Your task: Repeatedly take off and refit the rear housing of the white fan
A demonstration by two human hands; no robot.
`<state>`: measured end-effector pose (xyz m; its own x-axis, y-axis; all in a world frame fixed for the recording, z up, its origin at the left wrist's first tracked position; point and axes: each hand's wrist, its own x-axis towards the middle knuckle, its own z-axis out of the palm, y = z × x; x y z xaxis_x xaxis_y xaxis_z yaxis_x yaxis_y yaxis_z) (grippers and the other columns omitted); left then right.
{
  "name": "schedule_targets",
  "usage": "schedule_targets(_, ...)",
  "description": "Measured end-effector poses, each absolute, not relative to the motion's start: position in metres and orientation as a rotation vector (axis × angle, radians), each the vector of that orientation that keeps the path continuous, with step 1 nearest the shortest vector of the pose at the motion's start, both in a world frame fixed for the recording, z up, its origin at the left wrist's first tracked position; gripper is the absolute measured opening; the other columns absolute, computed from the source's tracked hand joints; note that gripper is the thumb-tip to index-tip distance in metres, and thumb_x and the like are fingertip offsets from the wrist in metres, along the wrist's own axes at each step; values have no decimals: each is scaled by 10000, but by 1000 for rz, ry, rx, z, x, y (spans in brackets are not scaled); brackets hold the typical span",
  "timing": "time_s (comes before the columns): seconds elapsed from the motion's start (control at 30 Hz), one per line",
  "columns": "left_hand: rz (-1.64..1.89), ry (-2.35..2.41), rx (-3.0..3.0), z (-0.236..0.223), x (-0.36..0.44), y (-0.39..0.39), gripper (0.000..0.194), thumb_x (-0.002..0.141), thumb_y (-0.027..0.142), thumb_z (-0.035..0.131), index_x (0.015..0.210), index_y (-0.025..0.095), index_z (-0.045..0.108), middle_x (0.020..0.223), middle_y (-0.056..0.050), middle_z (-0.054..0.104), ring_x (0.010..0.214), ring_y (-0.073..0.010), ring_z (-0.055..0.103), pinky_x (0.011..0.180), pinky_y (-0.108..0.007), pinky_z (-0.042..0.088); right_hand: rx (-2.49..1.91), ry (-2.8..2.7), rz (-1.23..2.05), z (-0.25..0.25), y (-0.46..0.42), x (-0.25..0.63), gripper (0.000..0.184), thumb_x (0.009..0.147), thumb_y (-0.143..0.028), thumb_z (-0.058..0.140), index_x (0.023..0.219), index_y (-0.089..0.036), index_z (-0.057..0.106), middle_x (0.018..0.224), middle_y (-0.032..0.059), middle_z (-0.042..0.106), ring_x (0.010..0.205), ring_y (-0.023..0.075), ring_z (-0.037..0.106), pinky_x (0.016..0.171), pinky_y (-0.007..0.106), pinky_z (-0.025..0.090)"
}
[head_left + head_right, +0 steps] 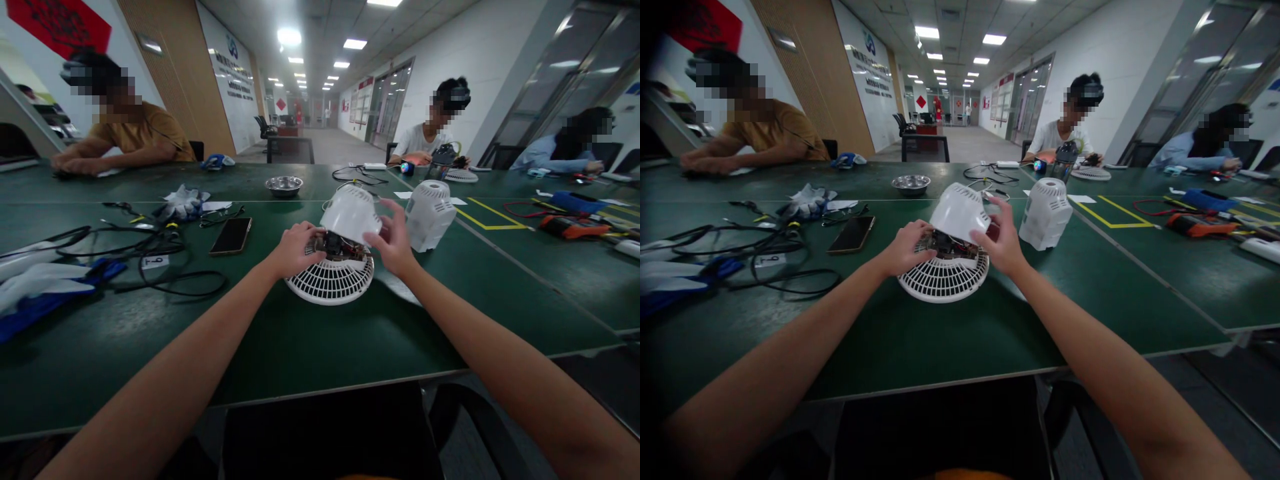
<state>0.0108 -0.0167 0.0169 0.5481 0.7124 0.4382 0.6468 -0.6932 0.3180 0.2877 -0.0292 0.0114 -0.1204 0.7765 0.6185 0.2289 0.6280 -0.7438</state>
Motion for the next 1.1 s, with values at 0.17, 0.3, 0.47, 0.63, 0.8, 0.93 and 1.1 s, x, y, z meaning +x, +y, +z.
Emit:
schedule_targets(0.17,864,1175,2637,15,10,-18,517,860,586,585,1209,211,659,1218,-144,607,1138,-364,532,952,-580,425,-821,-1905,443,14,-37,283,804,757,-463,811,1433,-360,388,1241,74,617,1051,285,655,930,522,585)
schedule_targets(0.3,919,1184,2562,13,9,-15,697,822,618,637,1369,196,542,1264,-166,619,1145,-367,548,957,-583,433,-843,-1944,381,16,-37,287,781,754,-412,803,1436,-358,425,1274,75,605,1040,283,653,917,535,584)
schedule_targets(0.47,885,1100,2570,13,9,-17,835,799,640,674,1465,188,452,1381,-187,593,1232,-379,545,1047,-585,382,-854,-1988,337,20,-38,288,733,740,-375,787,1396,-358,462,1408,69,536,1206,318,587,965,522,565)
schedule_targets(0.63,884,1150,2527,20,13,-22,768,820,665,652,1401,177,534,1286,-179,655,1145,-356,602,1016,-553,419,-941,-2010,379,24,-40,291,760,736,-387,773,1407,-347,417,1412,87,510,1149,308,608,961,515,565)
schedule_targets(0.8,904,1104,2529,26,14,-21,670,792,656,690,1249,170,625,1188,-154,673,1060,-319,622,912,-483,490,-918,-2065,458,26,-43,294,815,744,-445,782,1441,-343,374,1343,93,574,1197,329,591,996,530,543)
schedule_targets(0.93,855,1034,2536,30,12,-22,594,787,637,705,1129,153,669,1083,-140,672,940,-277,628,812,-429,510,-842,-2098,558,26,-43,295,838,764,-487,773,1470,-349,343,1298,84,625,1163,329,619,1003,540,531)
schedule_targets(1.1,822,1046,2535,32,11,-24,589,786,636,703,1116,149,670,1048,-132,668,885,-257,617,774,-413,504,-874,-2156,496,25,-42,295,865,817,-513,729,1532,-314,285,1336,104,636,1128,345,646,1031,587,496)
